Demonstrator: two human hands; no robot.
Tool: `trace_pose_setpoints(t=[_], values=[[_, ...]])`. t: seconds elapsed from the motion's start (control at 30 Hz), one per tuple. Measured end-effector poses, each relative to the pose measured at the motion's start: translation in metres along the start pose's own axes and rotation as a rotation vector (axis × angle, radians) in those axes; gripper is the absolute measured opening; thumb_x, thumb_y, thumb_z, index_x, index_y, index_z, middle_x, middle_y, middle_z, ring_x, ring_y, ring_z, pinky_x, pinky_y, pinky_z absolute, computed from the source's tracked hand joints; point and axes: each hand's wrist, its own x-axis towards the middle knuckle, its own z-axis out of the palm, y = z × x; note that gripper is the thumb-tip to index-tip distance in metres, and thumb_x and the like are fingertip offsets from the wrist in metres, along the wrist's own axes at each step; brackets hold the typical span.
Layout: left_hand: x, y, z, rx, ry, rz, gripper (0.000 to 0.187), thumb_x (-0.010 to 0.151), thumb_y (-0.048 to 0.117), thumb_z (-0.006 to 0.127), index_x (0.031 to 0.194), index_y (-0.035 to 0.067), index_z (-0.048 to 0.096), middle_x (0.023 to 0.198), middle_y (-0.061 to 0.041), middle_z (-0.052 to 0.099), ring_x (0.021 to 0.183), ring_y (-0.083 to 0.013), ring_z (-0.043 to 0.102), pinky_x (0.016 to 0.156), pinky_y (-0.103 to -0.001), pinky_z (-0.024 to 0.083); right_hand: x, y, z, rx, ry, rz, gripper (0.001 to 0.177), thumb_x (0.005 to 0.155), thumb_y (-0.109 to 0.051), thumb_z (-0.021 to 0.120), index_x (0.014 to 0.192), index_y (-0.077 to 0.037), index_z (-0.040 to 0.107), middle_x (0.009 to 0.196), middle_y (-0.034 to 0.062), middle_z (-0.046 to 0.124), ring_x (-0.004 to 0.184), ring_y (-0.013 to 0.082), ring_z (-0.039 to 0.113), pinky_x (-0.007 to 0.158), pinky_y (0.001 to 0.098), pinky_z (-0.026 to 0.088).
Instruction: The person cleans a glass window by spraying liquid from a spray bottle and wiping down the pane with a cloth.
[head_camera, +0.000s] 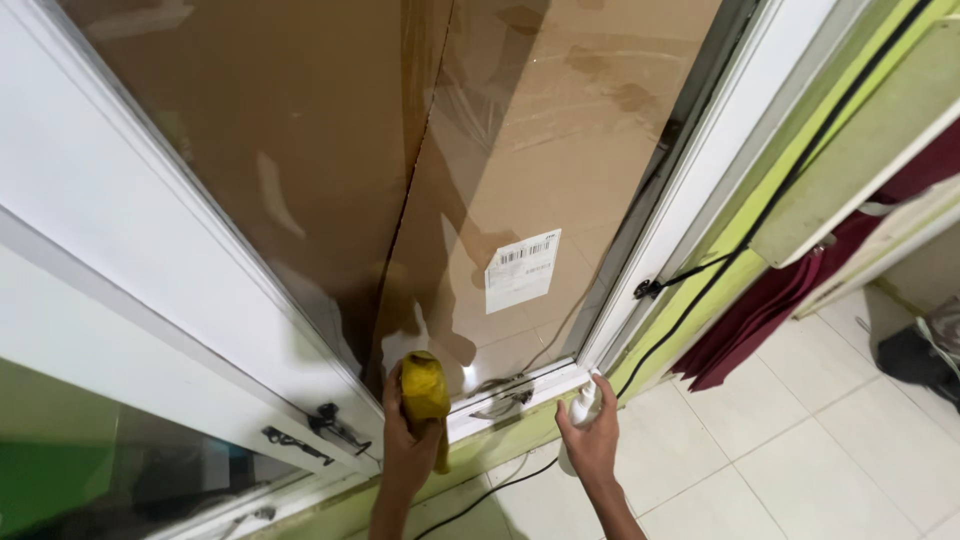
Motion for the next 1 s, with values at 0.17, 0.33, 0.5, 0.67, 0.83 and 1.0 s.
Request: trace_pose_setpoints(t=[0.17, 0.33, 0.5, 0.67, 0.83, 1.0], values=[[-0.015, -0.062, 0.061, -0.076, 0.269, -0.035, 0.084, 0.080, -0.008, 0.062, 0.154, 0.006, 0.025, 0.137, -0.020, 0.050, 0.126, -0.0283, 0.055, 0.106, -0.040, 0.048, 0.024, 0.023, -0.003, 0.047, -0.291, 0.255, 0.072, 0.081, -0.012, 0.074, 0.146, -0.012, 0.043, 0.118, 0.0191, 0.069, 0.103, 0.0295, 0.072, 0.088, 0.0397, 0.056], [-0.033, -0.084, 0.092, -0.054, 0.264, -0.120, 0.088, 0.080, -0.006, 0.065, 0.153, 0.006, 0.016, 0.135, -0.016, 0.048, 0.122, -0.0266, 0.053, 0.103, -0.039, 0.046, 0.038, 0.056, 0.000, 0.013, -0.323, 0.212, 0.068, 0.080, -0.009, 0.073, 0.142, -0.009, 0.047, 0.119, 0.0211, 0.067, 0.106, 0.0331, 0.069, 0.092, 0.0425, 0.054], [-0.040, -0.100, 0.115, -0.060, 0.295, -0.137, 0.080, 0.082, -0.005, 0.065, 0.146, 0.003, 0.017, 0.127, -0.017, 0.050, 0.112, -0.0259, 0.058, 0.096, -0.039, 0.052, 0.033, 0.103, 0.001, -0.084, -0.316, 0.083, 0.062, 0.080, -0.010, 0.072, 0.137, -0.004, 0.049, 0.127, 0.0234, 0.063, 0.113, 0.0404, 0.063, 0.094, 0.0456, 0.051], [-0.041, -0.115, 0.114, -0.019, 0.281, -0.100, 0.080, 0.082, -0.009, 0.064, 0.145, 0.003, 0.016, 0.128, -0.017, 0.049, 0.113, -0.0256, 0.056, 0.098, -0.038, 0.051, 0.039, 0.128, -0.007, -0.213, -0.319, 0.118, 0.059, 0.080, -0.012, 0.072, 0.135, -0.006, 0.051, 0.126, 0.0214, 0.064, 0.111, 0.0402, 0.065, 0.094, 0.0454, 0.052], [-0.041, -0.114, 0.113, -0.046, 0.316, -0.117, 0.079, 0.082, -0.007, 0.065, 0.144, 0.003, 0.017, 0.126, -0.017, 0.050, 0.111, -0.0245, 0.059, 0.096, -0.038, 0.053, 0.049, 0.132, -0.012, -0.263, -0.331, 0.176, 0.058, 0.079, -0.015, 0.076, 0.133, -0.010, 0.053, 0.122, 0.0191, 0.067, 0.109, 0.0392, 0.066, 0.091, 0.0456, 0.052], [-0.041, -0.113, 0.113, -0.001, 0.334, -0.117, 0.078, 0.082, -0.007, 0.065, 0.143, 0.002, 0.018, 0.124, -0.018, 0.051, 0.109, -0.0258, 0.059, 0.094, -0.039, 0.054, 0.050, 0.125, -0.012, -0.026, -0.378, 0.117, 0.059, 0.078, -0.010, 0.072, 0.134, -0.009, 0.052, 0.119, 0.0210, 0.066, 0.103, 0.0379, 0.068, 0.086, 0.0431, 0.054]])
